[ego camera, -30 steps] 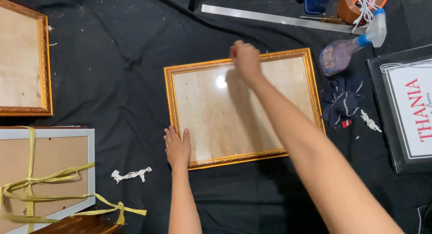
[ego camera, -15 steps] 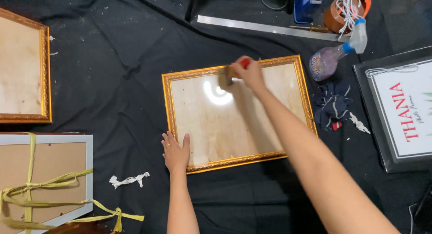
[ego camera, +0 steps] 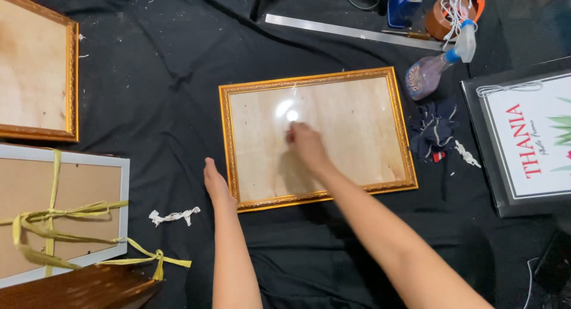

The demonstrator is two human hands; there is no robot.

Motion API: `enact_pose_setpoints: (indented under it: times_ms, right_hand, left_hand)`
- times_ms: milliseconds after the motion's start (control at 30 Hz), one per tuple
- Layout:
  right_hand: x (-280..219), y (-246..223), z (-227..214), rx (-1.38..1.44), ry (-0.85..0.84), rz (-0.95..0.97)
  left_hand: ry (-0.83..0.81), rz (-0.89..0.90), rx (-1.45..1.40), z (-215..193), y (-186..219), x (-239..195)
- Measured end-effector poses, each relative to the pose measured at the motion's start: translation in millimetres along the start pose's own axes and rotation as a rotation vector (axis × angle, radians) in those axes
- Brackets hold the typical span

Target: The person cleans a gold picture frame by brushing its surface, spraying a cleaning solution, and wiping it with a cloth. The frame is placed on a black cloth on the floor.

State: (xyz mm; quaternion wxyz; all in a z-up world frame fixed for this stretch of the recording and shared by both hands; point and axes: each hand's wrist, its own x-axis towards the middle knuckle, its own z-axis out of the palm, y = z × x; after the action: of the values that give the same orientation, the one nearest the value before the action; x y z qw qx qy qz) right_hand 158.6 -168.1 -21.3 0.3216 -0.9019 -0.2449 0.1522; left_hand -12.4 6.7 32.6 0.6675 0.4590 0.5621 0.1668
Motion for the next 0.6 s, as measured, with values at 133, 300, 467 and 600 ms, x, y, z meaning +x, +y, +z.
enact_pose_setpoints:
  times_ms: [133,300,467,600]
  right_hand:
    - [-31.6,-121.3,25.3,0.450,-0.115,0.020]
    - [-37.3,-68.1,41.6,0.520,-0.151,0.211]
    - [-67.3,87.3,-76.9,0.305,0.031,0.322]
    - [-119.5,151.5,-187.6,-0.239,0.214,0.437]
  left_hand:
    - [0.028,0.028,-0.143,-25.1,14.8,3.9]
    - [-0.097,0.024,-0.022,-34.7,31.1,-23.6]
    - [-0.210,-0.078,-0.023,-33.5,11.5,-17.2]
    - [-0.226,-0.067,-0.061,-32.3,-4.6,8.1]
